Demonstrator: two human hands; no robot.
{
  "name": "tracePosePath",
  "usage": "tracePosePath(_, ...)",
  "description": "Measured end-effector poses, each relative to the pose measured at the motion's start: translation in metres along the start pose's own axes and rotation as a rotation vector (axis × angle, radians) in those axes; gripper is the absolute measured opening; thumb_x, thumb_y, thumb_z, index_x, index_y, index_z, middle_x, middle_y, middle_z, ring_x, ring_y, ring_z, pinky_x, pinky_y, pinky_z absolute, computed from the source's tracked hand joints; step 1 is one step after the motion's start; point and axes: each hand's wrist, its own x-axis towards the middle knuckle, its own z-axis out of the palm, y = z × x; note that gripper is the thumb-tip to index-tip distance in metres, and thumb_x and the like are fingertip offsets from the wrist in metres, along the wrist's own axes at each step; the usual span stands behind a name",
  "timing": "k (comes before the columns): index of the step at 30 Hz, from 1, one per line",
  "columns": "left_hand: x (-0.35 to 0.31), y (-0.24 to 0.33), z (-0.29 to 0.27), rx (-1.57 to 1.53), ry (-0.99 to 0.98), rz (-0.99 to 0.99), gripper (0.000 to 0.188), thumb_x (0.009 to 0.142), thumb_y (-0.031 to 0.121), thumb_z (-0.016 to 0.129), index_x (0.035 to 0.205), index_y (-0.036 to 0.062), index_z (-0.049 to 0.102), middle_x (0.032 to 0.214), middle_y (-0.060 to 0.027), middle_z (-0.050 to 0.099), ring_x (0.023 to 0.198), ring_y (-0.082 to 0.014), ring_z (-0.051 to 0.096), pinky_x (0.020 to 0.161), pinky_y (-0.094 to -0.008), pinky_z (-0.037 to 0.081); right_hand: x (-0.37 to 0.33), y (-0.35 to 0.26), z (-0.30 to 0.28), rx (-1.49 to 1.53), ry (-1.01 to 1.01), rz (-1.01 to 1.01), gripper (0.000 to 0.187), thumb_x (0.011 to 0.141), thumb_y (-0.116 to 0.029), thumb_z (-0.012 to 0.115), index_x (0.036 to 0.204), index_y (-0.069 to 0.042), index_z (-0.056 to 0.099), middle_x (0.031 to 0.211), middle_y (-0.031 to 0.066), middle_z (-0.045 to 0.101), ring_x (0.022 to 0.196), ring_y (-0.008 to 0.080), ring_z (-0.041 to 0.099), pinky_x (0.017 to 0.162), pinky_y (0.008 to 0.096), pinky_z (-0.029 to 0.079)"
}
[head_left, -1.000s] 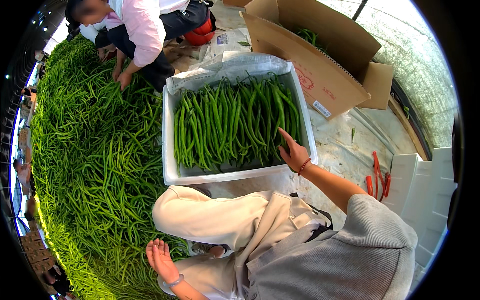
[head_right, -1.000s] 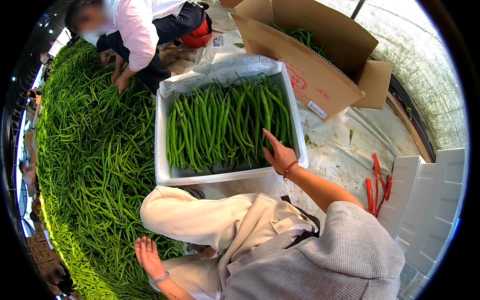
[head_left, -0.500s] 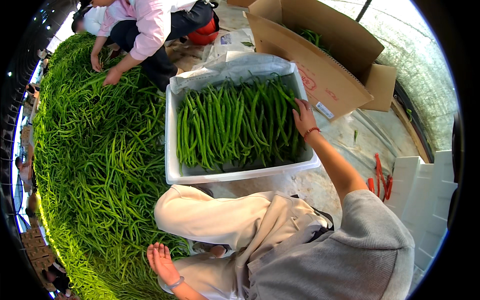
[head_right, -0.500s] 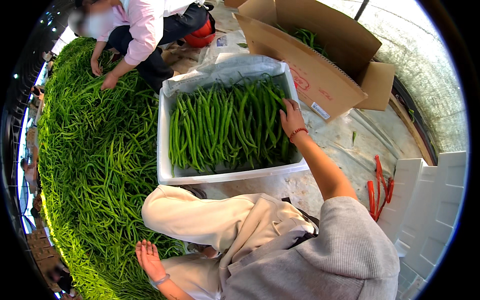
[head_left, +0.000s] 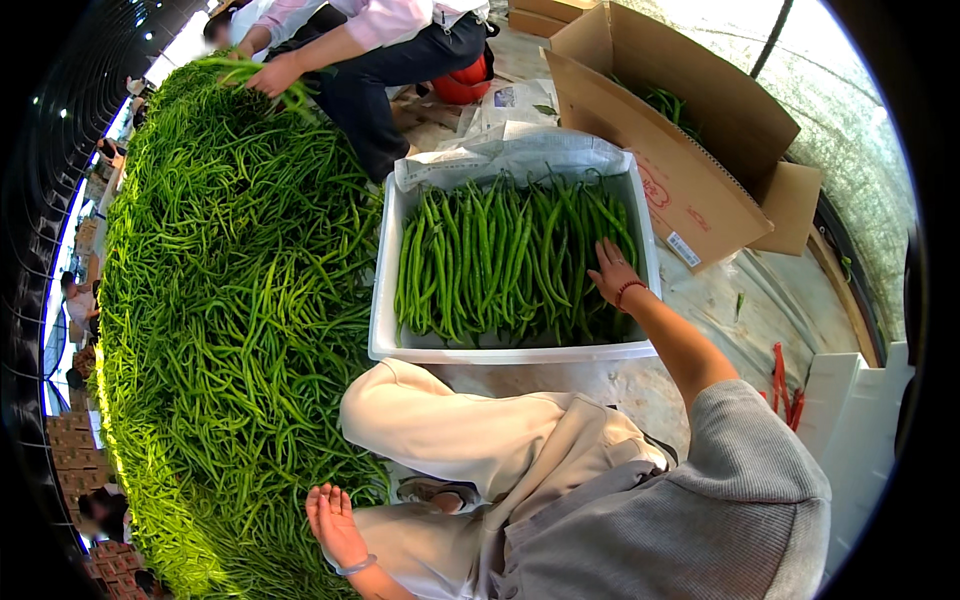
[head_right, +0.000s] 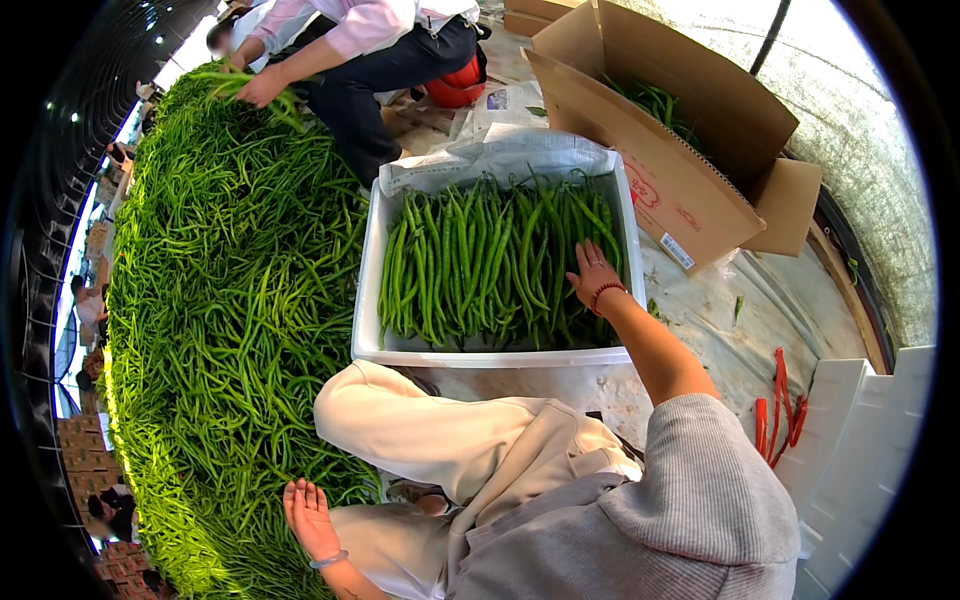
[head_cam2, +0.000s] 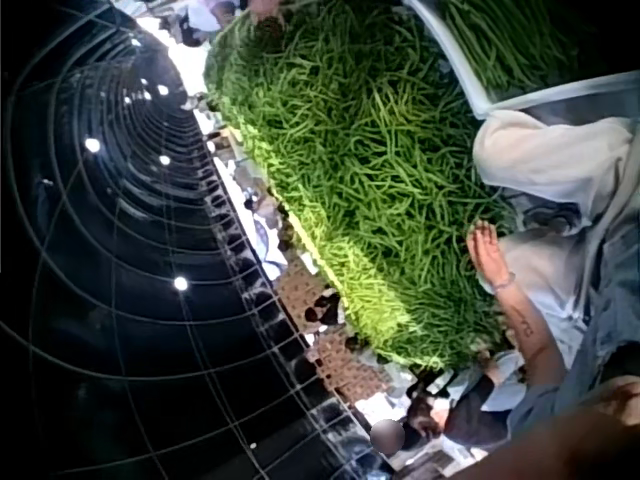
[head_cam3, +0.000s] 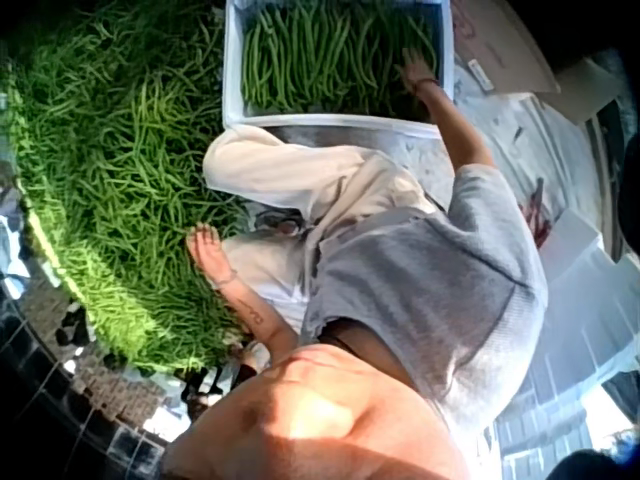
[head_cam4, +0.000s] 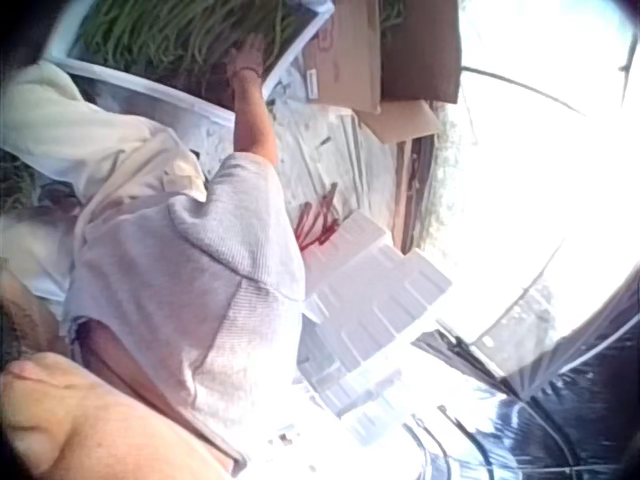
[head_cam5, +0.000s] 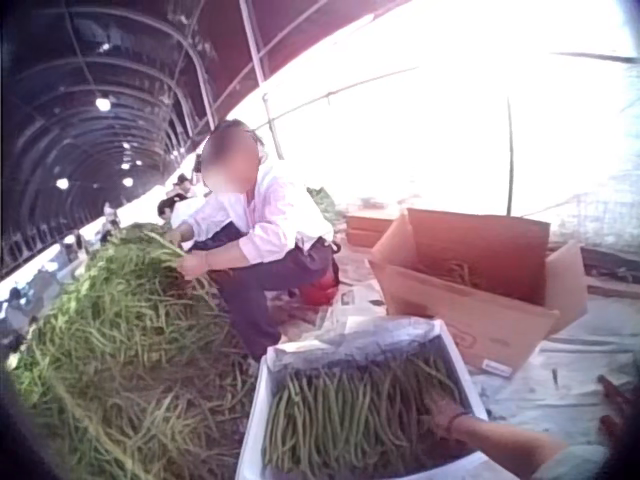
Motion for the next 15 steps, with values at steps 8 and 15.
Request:
tracePosePath(8, -0.014, 0.000, -0.002, -0.037, 0.005, 0.065, 0.022, 0.086, 0.011, 0.048, 0.108, 0.0067, 0.049, 0.101, -0.0052, 0.056, 0.090, -0.0133, 0.053, 0.079, -0.0281, 0.045, 0.034, 0.035, -0.021, 0.748, 0.656, 0.329, 0.041, 0.081, -0.013, 0.045, 0.120, -0.002, 0.043, 0.120, 0.0228, 0.045, 0.111, 0.0350, 0.043, 0.093, 0.0365, 0.035)
tracePosePath(15, -0.024, 0.004, -0.017, -0.034, 0.085, 0.096, 0.027, 0.084, 0.013, 0.051, 0.109, 0.0015, 0.049, 0.101, -0.0134, 0.055, 0.095, -0.0228, 0.053, 0.087, -0.0358, 0.042, 0.050, 0.022, 0.005, 0.948, 0.287, 0.254, 0.052, 0.075, -0.012, 0.052, 0.125, 0.000, 0.039, 0.127, 0.0176, 0.041, 0.119, 0.0281, 0.037, 0.099, 0.0337, 0.030)
